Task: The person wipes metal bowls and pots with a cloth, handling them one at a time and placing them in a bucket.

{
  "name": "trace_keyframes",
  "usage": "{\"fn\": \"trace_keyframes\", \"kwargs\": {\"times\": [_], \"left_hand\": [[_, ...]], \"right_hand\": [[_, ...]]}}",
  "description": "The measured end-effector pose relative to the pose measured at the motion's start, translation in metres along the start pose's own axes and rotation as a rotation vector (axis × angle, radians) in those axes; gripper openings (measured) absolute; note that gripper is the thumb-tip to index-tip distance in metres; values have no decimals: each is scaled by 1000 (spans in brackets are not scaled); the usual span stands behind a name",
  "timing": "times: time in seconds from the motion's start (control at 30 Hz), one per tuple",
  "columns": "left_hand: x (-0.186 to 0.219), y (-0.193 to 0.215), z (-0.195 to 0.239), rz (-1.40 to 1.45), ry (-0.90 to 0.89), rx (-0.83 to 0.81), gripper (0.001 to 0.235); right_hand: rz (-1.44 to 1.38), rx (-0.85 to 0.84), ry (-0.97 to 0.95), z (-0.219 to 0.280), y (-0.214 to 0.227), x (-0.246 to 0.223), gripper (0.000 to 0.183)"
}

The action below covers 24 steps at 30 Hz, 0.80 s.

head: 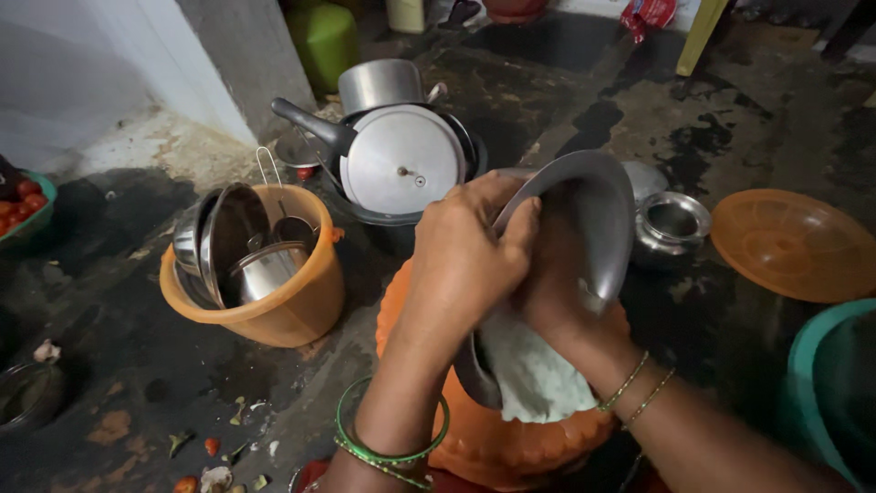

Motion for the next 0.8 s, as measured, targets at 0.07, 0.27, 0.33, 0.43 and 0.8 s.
{"fn": "trace_keyframes", "kwargs": {"times": [0.07, 0.27, 0.33, 0.43, 0.8], "left_hand": [[0, -2, 0, -12, 23, -11, 23], [-7, -3, -6, -43, 101, -20, 27], [-9, -3, -7, -66, 103, 1, 31], [-9, -5, -5, -35, 96, 0, 28], [5, -15, -9, -174, 102, -9, 26]], "right_hand": [[81, -21, 61, 6, -4, -7, 30], [670, -153, 195, -19, 0, -23, 20], [723, -133, 89, -20, 6, -17, 18], [814, -139, 66, -8, 8, -7, 23], [191, -359, -75, 75, -9, 35, 34]]}}
Point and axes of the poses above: each hand's wrist, its own z-axis away from the middle knuckle, its own y-axis out of the back of the hand, x = y × z, the point moved 4 cm from there along -z, towards the middle knuckle, and after that the axes turned 7 degrees about -y, right-handed, at the moved point
